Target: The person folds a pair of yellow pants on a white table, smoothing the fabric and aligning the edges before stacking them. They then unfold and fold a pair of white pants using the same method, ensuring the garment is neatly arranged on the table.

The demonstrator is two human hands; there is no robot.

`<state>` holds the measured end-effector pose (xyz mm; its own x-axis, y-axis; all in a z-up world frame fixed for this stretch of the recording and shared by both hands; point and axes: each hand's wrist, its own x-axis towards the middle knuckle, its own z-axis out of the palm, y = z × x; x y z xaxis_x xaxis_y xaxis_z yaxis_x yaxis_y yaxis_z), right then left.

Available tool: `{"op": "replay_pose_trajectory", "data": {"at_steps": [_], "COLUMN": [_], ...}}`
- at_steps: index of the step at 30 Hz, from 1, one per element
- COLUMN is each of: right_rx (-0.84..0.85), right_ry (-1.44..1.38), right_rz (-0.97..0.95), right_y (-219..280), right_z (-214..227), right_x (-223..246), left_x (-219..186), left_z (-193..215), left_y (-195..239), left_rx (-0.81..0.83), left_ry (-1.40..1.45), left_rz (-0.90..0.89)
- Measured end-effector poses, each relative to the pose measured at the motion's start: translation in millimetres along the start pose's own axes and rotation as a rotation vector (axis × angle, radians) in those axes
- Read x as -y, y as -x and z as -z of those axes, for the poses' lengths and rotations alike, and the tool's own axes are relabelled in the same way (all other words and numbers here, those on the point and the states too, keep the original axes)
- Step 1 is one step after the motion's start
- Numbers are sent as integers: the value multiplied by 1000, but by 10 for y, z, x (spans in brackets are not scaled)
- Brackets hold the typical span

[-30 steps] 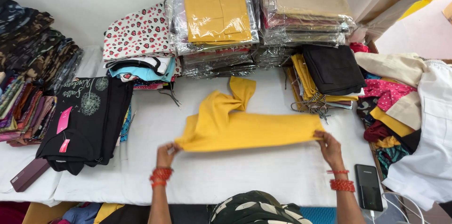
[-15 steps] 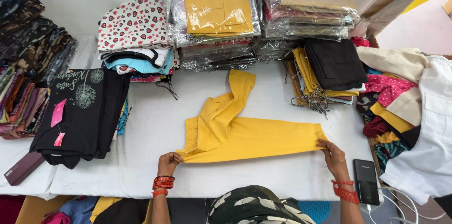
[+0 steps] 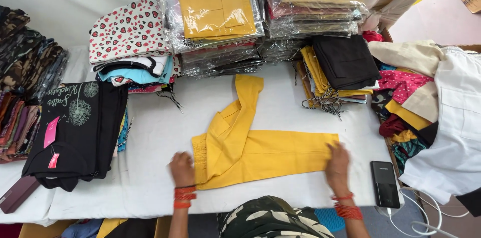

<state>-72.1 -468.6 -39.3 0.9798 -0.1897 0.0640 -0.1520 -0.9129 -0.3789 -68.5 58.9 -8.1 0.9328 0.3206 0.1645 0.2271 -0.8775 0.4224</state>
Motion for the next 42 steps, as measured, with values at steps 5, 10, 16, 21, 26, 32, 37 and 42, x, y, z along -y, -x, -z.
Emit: {"op": "replay_pose_trajectory", "data": {"at_steps": [5, 10, 16, 21, 26, 32, 37, 42], "right_rx": [168, 285, 274, 145, 57, -88, 25, 112], "right_ry": [-272, -85, 137, 433, 391, 471, 100, 163], "right_rz": [459, 669, 388, 111, 34, 5, 261, 634], "right_y": [126, 101, -325, -593, -597, -467, -102, 104], "right_z": [-427, -743, -432, -385, -484, -412, -640, -734], "right_x": [1092, 1267, 290, -537, -579, -164, 547, 729], "left_x": [-1207, -1704, -1624, -1538, -1454, -1198, -761, 213], "left_z": [-632, -1281, -1092, -1141, -1261, -1200, -906, -771], "left_y": [258, 513, 441, 481, 537, 821, 1176, 1460], "left_rx": [234, 422, 651, 576, 557, 567, 480, 192], "left_ry": [550, 361, -212, -223, -232, -179, -167, -279], "left_rz": [-336, -529, -538, -558, -587, -670, -786, -673]}}
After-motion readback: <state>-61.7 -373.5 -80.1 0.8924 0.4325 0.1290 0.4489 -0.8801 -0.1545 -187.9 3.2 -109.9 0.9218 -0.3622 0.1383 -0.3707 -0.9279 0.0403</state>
